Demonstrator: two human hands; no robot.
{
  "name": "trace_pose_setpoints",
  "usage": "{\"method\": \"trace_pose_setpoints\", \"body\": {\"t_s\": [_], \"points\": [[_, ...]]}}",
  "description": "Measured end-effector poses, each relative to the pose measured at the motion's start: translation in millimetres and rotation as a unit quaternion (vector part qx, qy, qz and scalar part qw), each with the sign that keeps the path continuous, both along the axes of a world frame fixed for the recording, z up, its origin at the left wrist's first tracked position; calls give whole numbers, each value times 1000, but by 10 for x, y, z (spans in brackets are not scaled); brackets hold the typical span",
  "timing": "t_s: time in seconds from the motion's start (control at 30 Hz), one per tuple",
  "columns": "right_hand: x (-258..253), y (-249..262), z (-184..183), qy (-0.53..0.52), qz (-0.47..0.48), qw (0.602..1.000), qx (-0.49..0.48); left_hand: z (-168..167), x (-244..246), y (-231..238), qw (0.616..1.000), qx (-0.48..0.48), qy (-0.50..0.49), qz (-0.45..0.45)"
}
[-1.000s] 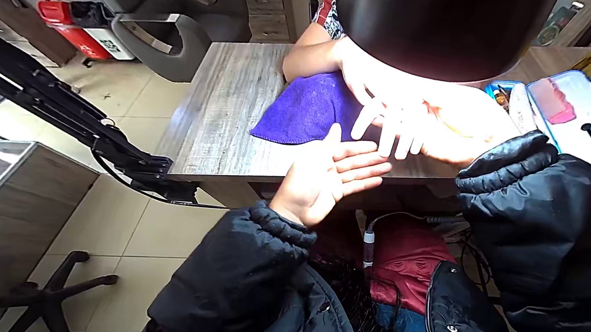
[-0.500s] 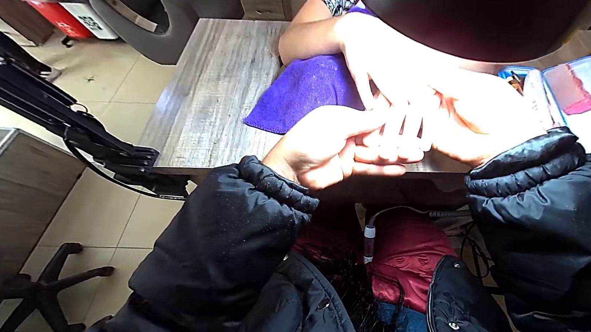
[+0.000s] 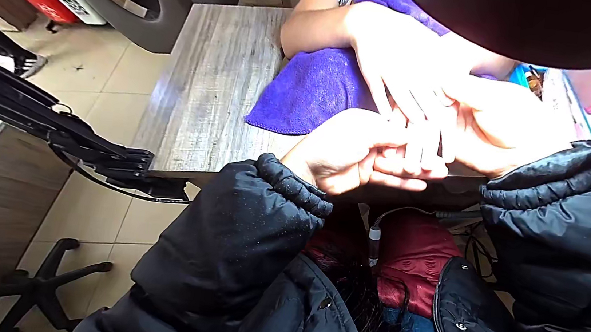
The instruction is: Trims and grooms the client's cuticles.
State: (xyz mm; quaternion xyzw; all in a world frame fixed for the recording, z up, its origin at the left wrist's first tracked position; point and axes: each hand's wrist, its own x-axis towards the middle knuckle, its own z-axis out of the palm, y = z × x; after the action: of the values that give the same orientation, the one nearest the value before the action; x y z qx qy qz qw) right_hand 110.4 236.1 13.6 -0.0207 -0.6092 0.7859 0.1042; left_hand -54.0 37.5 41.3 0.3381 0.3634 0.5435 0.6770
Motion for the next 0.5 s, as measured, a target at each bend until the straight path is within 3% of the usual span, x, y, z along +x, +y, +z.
{"method": "trace_pose_setpoints", "body": {"t_s": [0.1,0.2,0.37,0.5], "points": [[-14,-119,27,14,-3,1000,-1,-37,-37,22,999,3,-16,-32],[-99,-619,301,-55,-194,979,30,-94,-79,54,998,8,-19,-54],[44,-786,326,-102,-266,954,90,-96,-56,87,999,-7,13,-48],[460,-948,268,-88,-295,934,179,-132,-74,66,998,4,33,-45]]}}
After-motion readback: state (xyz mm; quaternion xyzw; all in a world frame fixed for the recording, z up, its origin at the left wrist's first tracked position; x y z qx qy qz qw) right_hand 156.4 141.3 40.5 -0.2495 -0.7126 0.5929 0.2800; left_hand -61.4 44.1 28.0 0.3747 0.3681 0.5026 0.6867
